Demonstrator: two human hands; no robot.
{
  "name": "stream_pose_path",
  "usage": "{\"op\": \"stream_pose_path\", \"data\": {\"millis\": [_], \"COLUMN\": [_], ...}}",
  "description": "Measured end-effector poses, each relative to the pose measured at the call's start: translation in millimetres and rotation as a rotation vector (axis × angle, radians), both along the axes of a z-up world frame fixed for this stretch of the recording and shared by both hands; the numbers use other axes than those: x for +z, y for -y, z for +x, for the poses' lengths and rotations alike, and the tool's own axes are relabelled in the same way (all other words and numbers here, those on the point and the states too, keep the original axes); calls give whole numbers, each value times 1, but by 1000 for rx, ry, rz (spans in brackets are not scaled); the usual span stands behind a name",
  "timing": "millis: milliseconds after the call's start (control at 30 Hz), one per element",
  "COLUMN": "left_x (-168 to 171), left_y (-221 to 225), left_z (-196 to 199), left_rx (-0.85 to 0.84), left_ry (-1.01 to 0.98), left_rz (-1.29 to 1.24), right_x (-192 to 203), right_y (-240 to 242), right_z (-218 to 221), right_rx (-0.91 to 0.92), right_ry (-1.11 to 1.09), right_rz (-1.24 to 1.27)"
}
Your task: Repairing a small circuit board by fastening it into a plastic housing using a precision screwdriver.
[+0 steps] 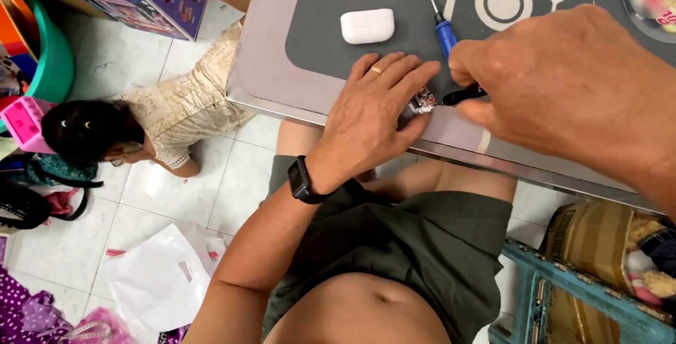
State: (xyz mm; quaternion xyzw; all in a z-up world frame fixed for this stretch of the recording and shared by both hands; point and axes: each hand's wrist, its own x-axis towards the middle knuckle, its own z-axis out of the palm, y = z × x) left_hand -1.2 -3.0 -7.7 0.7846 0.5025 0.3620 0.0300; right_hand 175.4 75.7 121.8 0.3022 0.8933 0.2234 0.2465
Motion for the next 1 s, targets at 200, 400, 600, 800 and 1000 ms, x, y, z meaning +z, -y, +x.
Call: {"op": "stream_pose_path", "data": {"millis": [200,400,600,800,1000], "left_x": [-1,4,0,3,7], "left_y": [1,1,2,1,1], "left_z": [0,1,0,0,2], "left_rx": [4,-5,3,-2,-15], "left_ry": [-3,8,-6,-2,20], "left_rz": [-1,-2,5,2,-9], "right_x": [-1,1,-5,6,-1], "right_y": [-1,0,-4,4,4], "right_z": [1,-2,-2,-9,-5], "right_rx": [45,-95,69,2,91], "right_ry": [93,4,8,45,-7], "right_rz": [65,-126,-14,-41,-57]}}
